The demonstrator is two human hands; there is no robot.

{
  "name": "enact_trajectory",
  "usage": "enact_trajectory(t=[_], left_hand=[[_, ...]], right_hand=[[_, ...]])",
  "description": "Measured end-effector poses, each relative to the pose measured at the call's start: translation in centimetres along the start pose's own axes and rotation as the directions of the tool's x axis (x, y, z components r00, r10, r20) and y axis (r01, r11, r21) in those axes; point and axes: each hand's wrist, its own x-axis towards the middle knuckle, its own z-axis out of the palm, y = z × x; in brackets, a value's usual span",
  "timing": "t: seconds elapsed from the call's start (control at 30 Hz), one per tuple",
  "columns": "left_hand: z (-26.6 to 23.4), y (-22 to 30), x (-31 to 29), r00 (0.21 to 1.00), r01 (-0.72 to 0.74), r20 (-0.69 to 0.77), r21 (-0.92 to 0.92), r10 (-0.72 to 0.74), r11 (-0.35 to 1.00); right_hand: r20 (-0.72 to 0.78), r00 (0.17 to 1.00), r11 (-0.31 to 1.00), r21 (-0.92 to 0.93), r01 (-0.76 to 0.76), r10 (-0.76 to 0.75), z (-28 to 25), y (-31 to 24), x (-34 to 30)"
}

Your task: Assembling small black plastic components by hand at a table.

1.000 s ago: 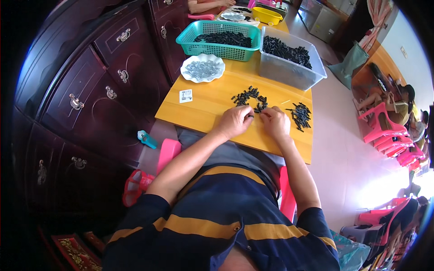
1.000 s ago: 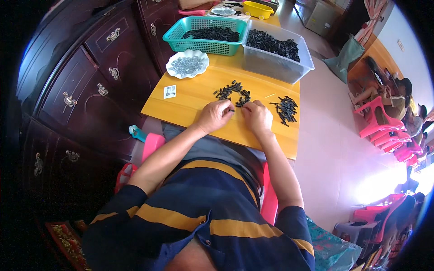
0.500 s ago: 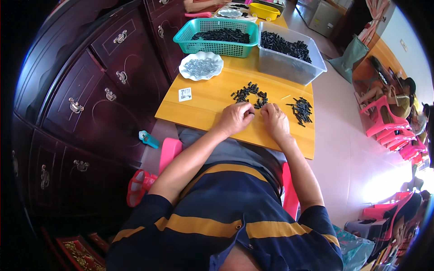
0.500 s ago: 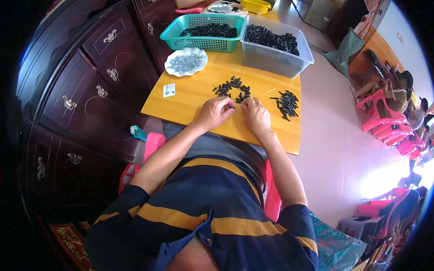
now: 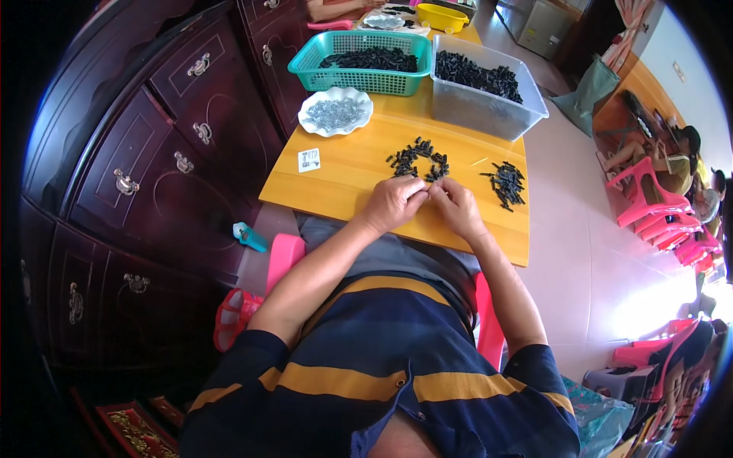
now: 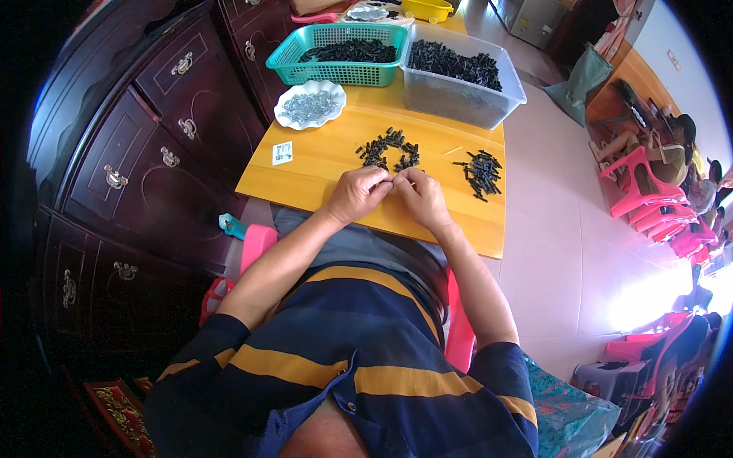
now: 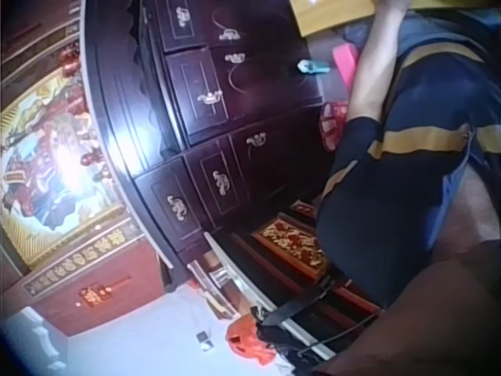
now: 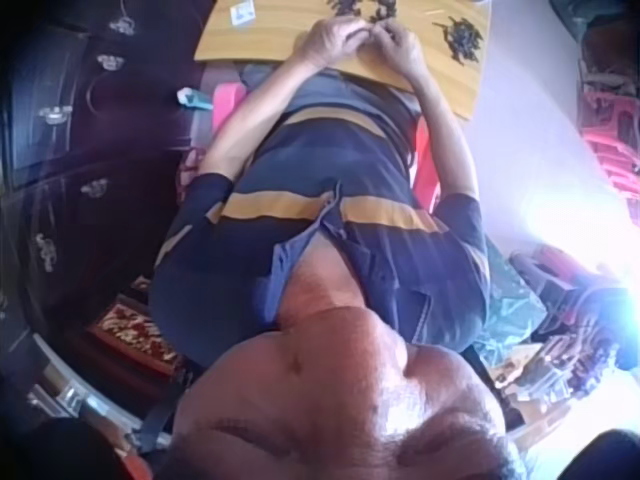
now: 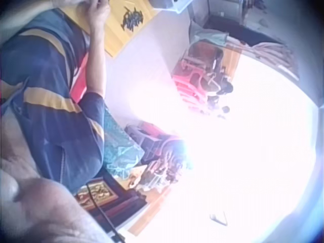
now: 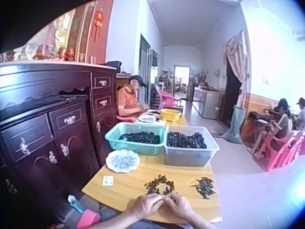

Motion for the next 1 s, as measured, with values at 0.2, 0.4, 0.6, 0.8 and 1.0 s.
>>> enact_trajectory(t=[0.2,0.4,0.6,0.8,1.0], left_hand=[[0.1,-0.3,0.1,0.988,0.113,-0.082,-0.184,-0.130,0.976],[0.1,-0.8,0.2,0.961,0.269,0.018,-0.312,-0.278,0.911],[0.0,-0.9,0.1,0.943,0.325,0.077,-0.424,-0.324,0.845],[0.1,-1.2,0.1,0.933,0.345,0.080,-0.477,-0.350,0.809],[0.0,-1.4,-0.1,0.922,0.371,0.110,-0.528,-0.372,0.764]], right_hand=[[0.106,0.976,0.857,0.467,-0.218,0.190,0.4,0.1,0.0],[0.048,0.989,0.900,0.410,-0.148,0.141,1.2,0.2,0.1],[-0.010,0.980,0.894,0.413,-0.177,0.199,1.3,-0.1,0.1],[0.096,0.977,0.814,0.541,-0.213,0.192,1.0,0.5,0.3],[0.118,0.965,0.620,0.747,-0.242,0.234,0.2,-0.3,0.3]])
